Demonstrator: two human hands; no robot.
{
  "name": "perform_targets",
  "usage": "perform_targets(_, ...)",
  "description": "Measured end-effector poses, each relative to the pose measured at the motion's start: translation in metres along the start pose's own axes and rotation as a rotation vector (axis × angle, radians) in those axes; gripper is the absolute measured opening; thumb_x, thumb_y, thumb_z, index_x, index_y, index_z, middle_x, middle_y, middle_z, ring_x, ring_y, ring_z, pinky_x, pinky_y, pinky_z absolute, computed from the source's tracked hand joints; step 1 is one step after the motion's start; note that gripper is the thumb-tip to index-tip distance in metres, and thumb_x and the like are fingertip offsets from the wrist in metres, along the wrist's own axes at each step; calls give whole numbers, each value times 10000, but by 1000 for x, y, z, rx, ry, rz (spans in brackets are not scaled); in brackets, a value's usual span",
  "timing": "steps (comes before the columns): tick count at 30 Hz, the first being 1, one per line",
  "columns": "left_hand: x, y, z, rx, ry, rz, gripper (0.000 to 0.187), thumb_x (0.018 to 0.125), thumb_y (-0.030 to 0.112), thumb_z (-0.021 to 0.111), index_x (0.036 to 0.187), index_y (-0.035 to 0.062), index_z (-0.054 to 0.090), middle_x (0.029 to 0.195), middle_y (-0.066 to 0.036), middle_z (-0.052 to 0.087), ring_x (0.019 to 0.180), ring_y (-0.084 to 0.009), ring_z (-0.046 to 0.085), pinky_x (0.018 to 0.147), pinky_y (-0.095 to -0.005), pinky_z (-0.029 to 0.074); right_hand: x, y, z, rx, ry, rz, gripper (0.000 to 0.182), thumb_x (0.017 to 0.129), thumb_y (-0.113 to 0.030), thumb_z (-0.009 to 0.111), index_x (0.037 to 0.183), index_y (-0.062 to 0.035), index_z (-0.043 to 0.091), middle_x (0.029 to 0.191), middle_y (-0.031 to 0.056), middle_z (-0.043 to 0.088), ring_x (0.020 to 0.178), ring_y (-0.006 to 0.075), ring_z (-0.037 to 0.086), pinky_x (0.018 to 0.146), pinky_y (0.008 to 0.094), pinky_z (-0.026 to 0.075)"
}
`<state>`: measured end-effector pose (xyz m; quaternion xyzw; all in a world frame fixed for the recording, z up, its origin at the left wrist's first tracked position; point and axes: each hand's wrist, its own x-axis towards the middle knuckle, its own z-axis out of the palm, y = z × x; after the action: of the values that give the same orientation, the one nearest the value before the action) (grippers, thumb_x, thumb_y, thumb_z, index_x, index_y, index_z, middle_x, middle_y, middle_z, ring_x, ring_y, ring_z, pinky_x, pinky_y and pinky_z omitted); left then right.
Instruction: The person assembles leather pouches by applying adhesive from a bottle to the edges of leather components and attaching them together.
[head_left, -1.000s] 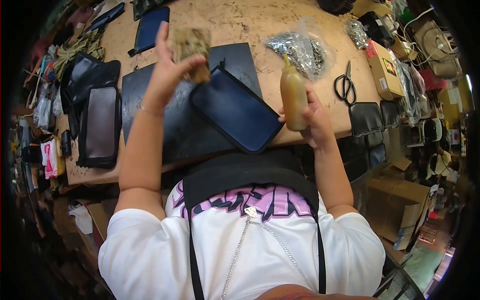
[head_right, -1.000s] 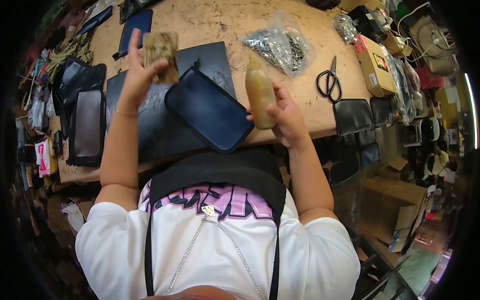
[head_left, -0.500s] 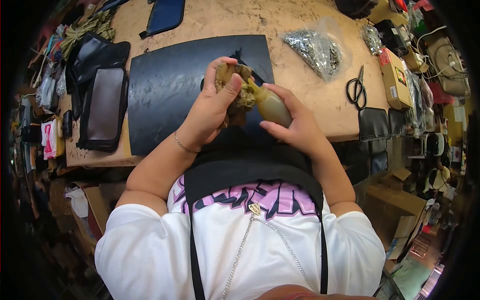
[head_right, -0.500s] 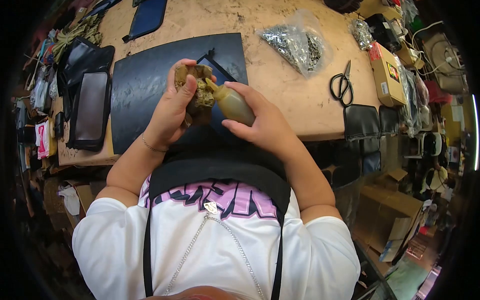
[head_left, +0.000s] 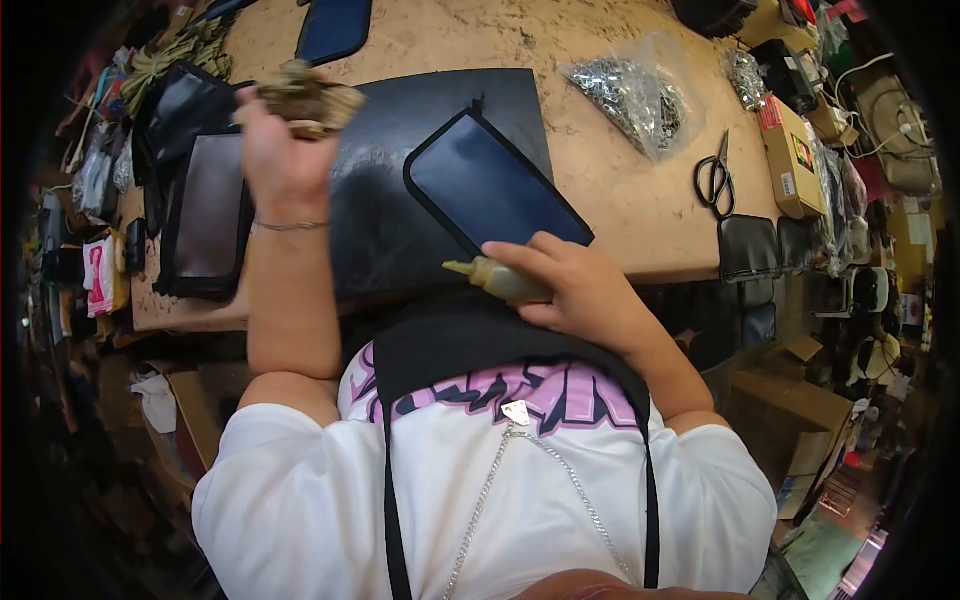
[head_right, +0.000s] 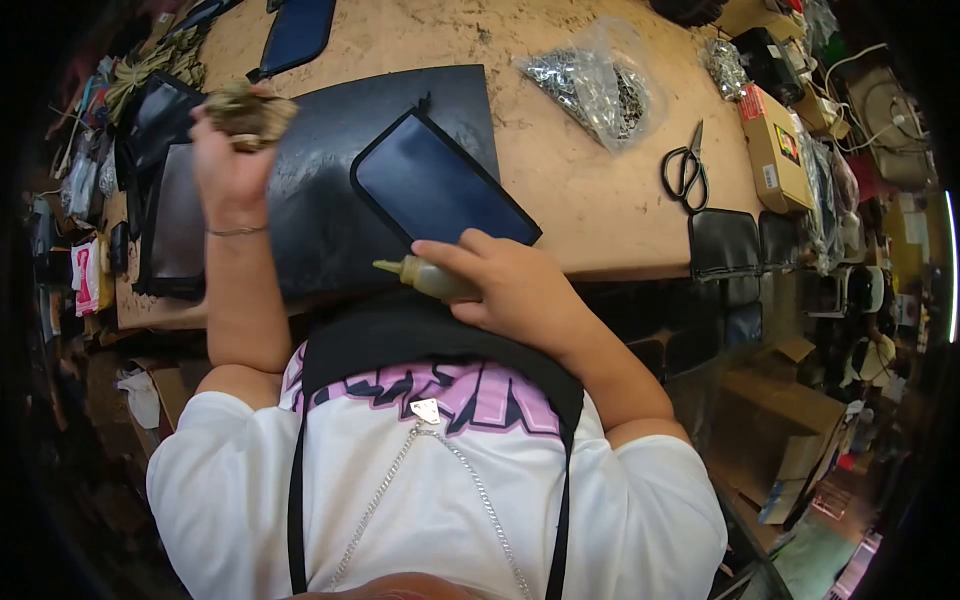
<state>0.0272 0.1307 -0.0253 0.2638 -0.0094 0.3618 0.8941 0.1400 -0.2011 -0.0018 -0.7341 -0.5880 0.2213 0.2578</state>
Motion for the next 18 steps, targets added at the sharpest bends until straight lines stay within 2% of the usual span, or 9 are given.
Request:
perform_targets(1,6,14,4,-14,153,144,291,1074,363,370,1125,118,519,1049,-130,638,960,-315,632,873,-473,537,-1,5,2,177,53,18,666,764,-123,757,1380,-190,511,1037,57,613,951,233,641,807,326,526)
perform_targets(3,-1,18,16,264,201,165,216,1078,308,383,1145,133,492,1060,-121,633,981,-277,633,887,-446,536,4,9,-3,613,235,79,625,806,-133,745,1375,-108,489,1175,70,623,1049,173,620,896,297,494)
perform_targets(4,-10,6,26,333,222,116,175,1075,281,400,1158,146,476,1067,-116,629,983,-258,634,874,-425,542,5,11,-10,1025,130,251,637,829,-167,741,1383,-55,449,1222,106,609,1087,158,590,931,318,478)
perform_targets(6,-35,-24,47,581,193,6,152,1063,228,450,1202,167,445,1083,-97,617,965,-198,631,828,-357,555,12,14,-15,1132,27,211,685,813,-255,719,1401,-61,427,1105,127,624,997,182,617,882,323,505)
perform_targets(10,-67,-78,58,607,81,-120,197,1069,244,441,1244,154,436,1086,-102,619,946,-181,627,812,-322,549,24,8,-11,1324,-126,282,616,820,-347,703,1318,-54,490,961,95,623,819,164,622,733,283,527)
perform_targets(13,-76,-89,65,545,92,-178,199,1062,240,465,1240,161,426,1024,-84,605,917,-162,613,786,-313,542,33,1,2,1282,-153,426,467,857,-356,721,1167,-63,531,912,52,599,794,137,604,694,265,507)
perform_targets(14,-77,-89,67,516,104,-200,200,1059,237,477,1236,159,424,999,-76,598,908,-154,607,777,-309,539,34,3,7,1174,-125,418,436,851,-393,730,1076,-56,568,866,39,608,773,134,603,687,266,494)
perform_targets(17,-80,-82,73,440,196,-255,206,1057,250,480,1233,160,422,989,-73,596,903,-156,606,782,-309,532,32,5,14,712,-12,295,427,849,-407,729,1023,-47,581,828,63,637,755,160,616,691,300,497)
perform_targets(18,-81,-78,75,398,213,-283,202,1057,255,482,1225,157,427,986,-71,595,901,-160,608,791,-311,531,32,2,13,602,21,292,444,838,-420,741,991,-33,587,828,102,656,768,191,633,717,347,510)
